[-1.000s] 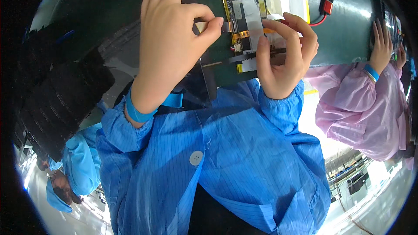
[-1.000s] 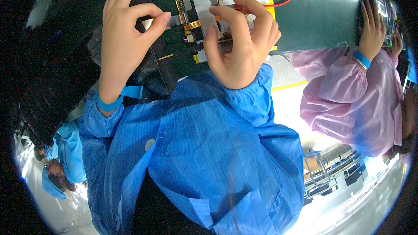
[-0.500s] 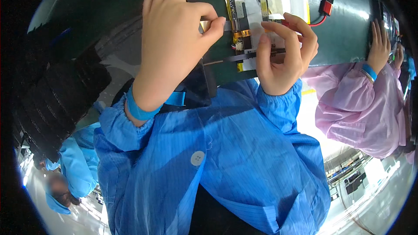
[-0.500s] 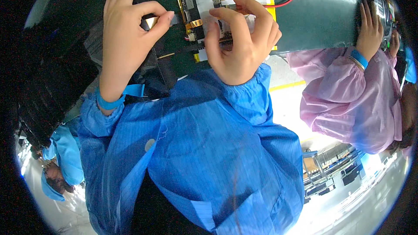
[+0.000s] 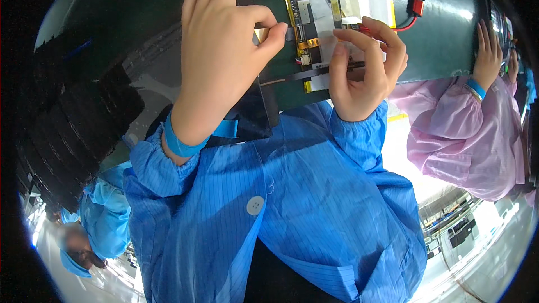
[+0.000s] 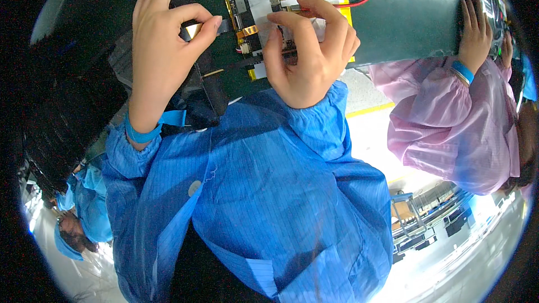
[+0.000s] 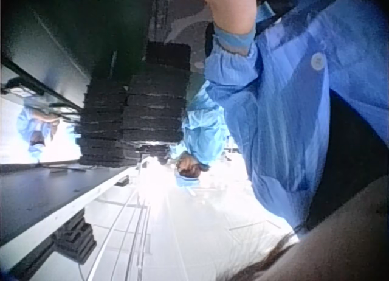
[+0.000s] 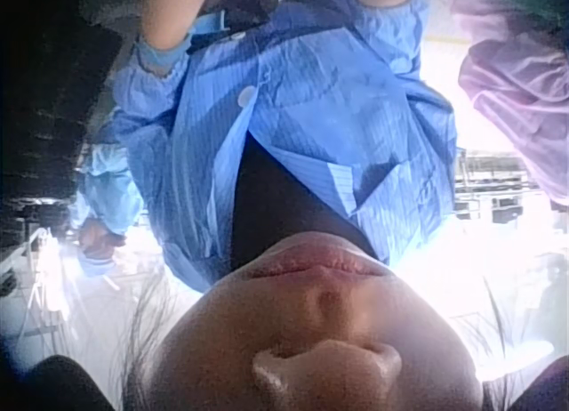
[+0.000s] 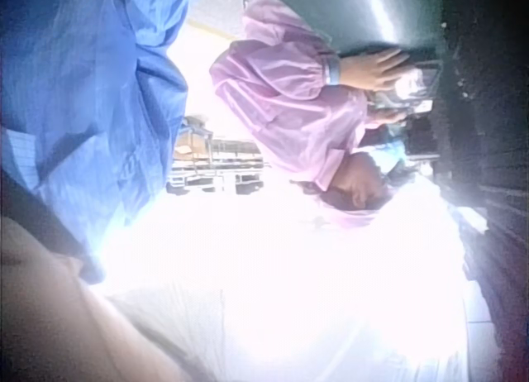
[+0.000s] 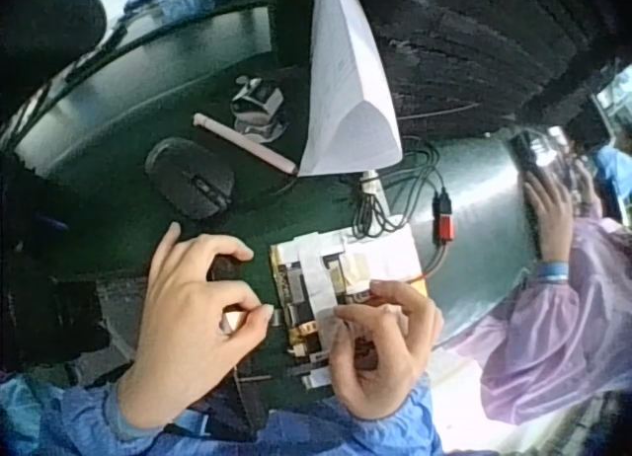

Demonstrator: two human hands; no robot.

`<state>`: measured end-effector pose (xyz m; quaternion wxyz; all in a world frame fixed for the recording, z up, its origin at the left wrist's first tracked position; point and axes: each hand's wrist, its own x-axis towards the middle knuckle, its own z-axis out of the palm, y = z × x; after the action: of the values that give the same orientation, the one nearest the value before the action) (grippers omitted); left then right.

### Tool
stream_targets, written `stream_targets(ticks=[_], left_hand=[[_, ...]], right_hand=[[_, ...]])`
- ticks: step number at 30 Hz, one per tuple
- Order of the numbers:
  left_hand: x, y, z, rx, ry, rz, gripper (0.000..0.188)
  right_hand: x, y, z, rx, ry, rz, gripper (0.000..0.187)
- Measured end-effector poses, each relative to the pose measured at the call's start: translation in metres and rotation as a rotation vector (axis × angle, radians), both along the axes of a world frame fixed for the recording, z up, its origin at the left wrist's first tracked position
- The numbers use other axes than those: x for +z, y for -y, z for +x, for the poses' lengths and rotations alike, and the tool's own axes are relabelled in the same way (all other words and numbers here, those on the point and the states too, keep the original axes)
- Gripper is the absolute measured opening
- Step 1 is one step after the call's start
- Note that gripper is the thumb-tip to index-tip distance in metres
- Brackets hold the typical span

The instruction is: The person tests tablet screens and components by connecting ribbon cables to a testing board, running touchscreen diagnostic tests by hand, marking components with a pen, and repeating the procedure on tablets taken from a stack.

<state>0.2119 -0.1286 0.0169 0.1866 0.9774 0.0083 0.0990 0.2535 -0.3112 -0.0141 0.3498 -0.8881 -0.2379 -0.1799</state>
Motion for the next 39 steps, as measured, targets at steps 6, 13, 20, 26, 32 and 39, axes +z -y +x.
stream_targets(ticks=[6, 13, 20, 26, 32, 39], left_hand=[[-0.001, 0.003, 0.001, -0.003, -0.003, 0.005, 0.013], [0.002, 0.006, -0.001, -0.003, 0.0, -0.003, 0.017], [0.015, 0.006, 0.001, 0.019, -0.007, 0.02, 0.017], [0.023, 0.002, 0.004, 0.027, -0.005, 0.024, 0.015], [0.028, 0.003, 0.004, 0.025, -0.03, 0.012, 0.015], [0.033, 0.005, 0.005, 0.021, -0.029, 0.043, 0.015]], right_hand=[[0.009, 0.003, -0.001, 0.119, 0.061, -0.122, 0.029], [0.012, 0.001, -0.003, 0.191, 0.077, -0.16, 0.03], [0.017, -0.001, -0.001, 0.15, 0.059, -0.12, 0.03], [0.026, -0.005, 0.001, 0.149, 0.072, -0.121, 0.029], [0.036, -0.004, 0.002, 0.207, 0.064, -0.163, 0.028], [0.042, -0.002, 0.001, 0.261, 0.125, -0.302, 0.032]])
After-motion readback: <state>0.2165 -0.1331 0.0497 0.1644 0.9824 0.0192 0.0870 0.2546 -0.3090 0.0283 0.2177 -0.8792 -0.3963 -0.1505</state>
